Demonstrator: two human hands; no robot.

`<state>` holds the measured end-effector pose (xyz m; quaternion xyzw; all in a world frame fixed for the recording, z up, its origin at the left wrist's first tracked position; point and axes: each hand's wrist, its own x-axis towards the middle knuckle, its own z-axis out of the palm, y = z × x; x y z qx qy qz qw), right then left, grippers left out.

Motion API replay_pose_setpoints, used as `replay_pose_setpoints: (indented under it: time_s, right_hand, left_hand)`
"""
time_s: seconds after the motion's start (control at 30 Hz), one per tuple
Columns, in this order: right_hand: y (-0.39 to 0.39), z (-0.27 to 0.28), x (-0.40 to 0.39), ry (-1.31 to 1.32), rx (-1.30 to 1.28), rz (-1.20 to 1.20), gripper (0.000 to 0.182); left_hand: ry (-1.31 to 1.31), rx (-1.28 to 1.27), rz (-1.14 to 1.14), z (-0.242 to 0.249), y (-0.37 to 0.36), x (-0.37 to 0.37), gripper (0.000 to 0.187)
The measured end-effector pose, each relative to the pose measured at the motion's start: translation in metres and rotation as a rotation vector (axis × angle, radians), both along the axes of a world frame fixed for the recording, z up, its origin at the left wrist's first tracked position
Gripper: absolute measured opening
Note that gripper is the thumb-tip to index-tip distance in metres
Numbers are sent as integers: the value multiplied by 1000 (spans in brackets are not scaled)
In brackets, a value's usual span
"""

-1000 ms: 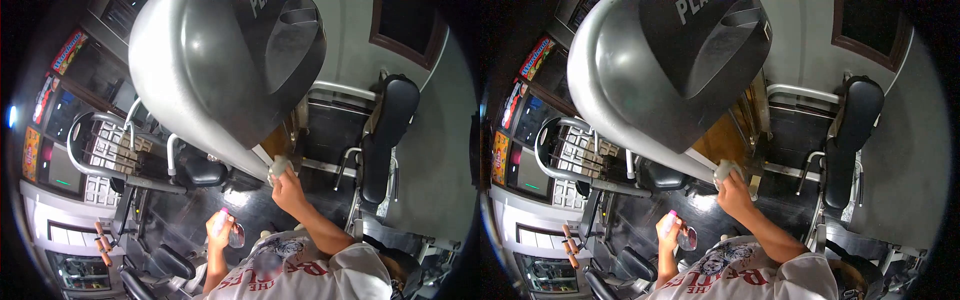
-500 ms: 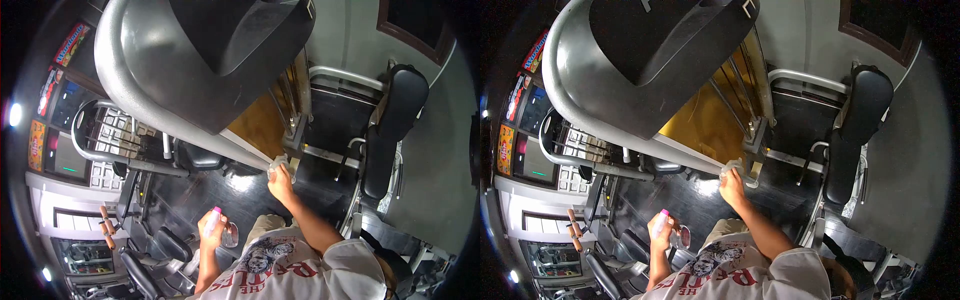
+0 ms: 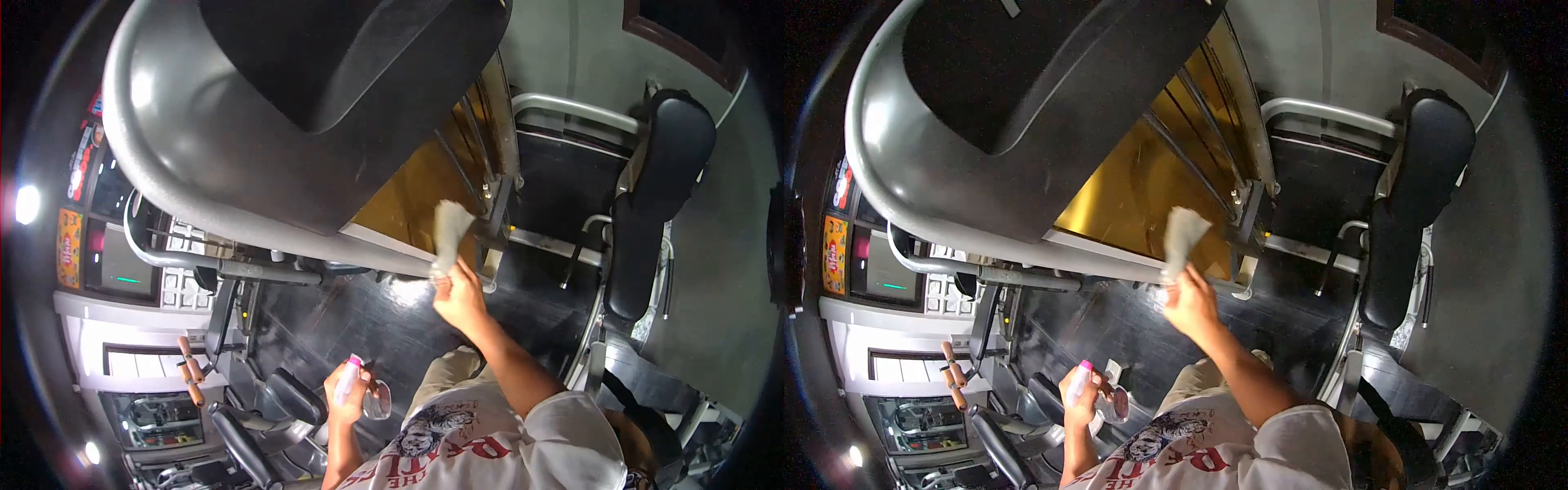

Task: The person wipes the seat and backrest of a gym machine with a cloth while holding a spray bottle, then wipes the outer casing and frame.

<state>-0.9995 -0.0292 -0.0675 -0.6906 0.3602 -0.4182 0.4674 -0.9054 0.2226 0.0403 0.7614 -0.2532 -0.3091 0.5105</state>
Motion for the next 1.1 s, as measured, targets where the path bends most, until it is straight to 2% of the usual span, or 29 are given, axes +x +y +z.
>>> replay_pose_setpoints:
  time_s: [0.07, 0.1, 0.13, 0.2, 0.33, 0.47, 0.5, 0.57, 0.67, 0.73, 0.87, 0.93, 0.97, 1.03, 1.1]
  right_hand:
    - [5, -69, 0, 154, 193, -11, 16]
    - [8, -116, 1, 119, 145, -31, 16]
    - [11, -153, 2, 194, 162, -64, 16]
    - [9, -200, 0, 442, 408, -6, 17]
    - [19, -179, 7, 272, 247, -79, 16]
    - [10, -70, 11, -123, 53, -73, 14]
    - [8, -41, 9, -83, 24, -44, 9]
    - [4, 8, 7, 32, -55, -69, 14]
    - [7, 1, -2, 94, -3, -22, 18]
    - [15, -46, 1, 190, 77, -76, 21]
    - [17, -217, 10, 401, 454, -89, 17]
    - [17, -279, 17, 328, 507, -205, 18]
    - [18, -315, 26, 363, 513, -253, 19]
    - [20, -315, 27, 343, 489, -216, 19]
    - [26, -286, 21, 267, 428, -234, 17]
  left_hand:
    - [-15, 6, -12, -6, 4, 5, 12]
    - [-7, 28, -6, -5, 3, 5, 12]
    - [1, 49, -1, -6, 2, 4, 12]
    - [29, 20, -23, -7, -1, 0, 12]
    - [40, -20, -87, -8, -2, 6, 11]
    - [61, 11, -118, -17, 0, 15, 10]
    - [70, 7, -122, -21, 0, 18, 10]
    - [88, 5, -154, -24, 1, 23, 9]
    - [90, 0, -242, -28, -7, 32, 9]
    - [60, 7, -306, -34, -10, 39, 8]
    - [61, 24, -314, -47, -3, 41, 9]
    - [56, 45, -291, -57, 12, 44, 10]
    - [-39, 87, -370, -54, 16, 47, 11]
    - [-82, 153, -337, -60, 38, 53, 13]
    - [-84, 176, -329, -63, 54, 56, 15]
